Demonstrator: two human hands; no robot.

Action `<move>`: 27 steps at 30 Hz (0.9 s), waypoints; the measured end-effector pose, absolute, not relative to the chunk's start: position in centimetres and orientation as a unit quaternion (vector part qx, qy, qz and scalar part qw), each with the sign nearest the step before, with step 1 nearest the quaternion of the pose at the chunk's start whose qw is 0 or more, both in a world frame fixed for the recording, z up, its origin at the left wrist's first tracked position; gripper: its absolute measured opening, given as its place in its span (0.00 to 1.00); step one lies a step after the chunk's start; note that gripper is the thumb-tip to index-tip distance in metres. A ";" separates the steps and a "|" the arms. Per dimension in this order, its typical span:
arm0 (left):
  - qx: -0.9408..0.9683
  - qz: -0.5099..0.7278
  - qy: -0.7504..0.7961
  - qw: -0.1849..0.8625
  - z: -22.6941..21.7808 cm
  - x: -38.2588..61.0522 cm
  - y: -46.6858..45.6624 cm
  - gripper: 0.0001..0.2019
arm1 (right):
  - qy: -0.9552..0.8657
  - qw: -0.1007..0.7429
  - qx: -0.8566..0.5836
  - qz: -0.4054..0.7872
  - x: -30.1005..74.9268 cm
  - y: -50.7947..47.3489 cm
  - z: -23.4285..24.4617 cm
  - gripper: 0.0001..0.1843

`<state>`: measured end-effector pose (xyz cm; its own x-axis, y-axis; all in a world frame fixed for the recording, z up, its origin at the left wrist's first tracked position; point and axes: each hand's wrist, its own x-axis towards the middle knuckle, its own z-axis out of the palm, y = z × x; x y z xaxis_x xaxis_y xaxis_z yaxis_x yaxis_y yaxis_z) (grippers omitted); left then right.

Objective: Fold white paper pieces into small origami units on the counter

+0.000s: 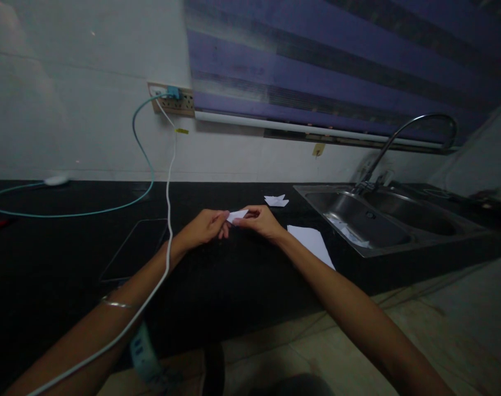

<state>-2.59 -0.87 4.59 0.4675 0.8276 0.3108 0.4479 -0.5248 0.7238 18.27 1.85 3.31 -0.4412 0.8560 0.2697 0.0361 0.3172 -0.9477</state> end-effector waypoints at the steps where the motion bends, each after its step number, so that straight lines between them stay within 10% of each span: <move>1: 0.815 0.328 0.395 0.268 4.6 -2.6 -0.9 0.25 | -0.696 0.420 -0.317 0.489 18.3 2.0 3.2 0.16; 27: 0.848 0.340 0.380 0.143 4.8 -2.3 -1.3 0.22 | -0.716 0.454 -0.301 0.438 17.8 1.6 3.5 0.15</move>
<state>-2.28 -1.34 4.79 0.4806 0.7420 0.4674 0.5476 -0.6702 0.5009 17.81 1.63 3.53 -0.4075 0.8276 0.3861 0.0335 0.4361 -0.8993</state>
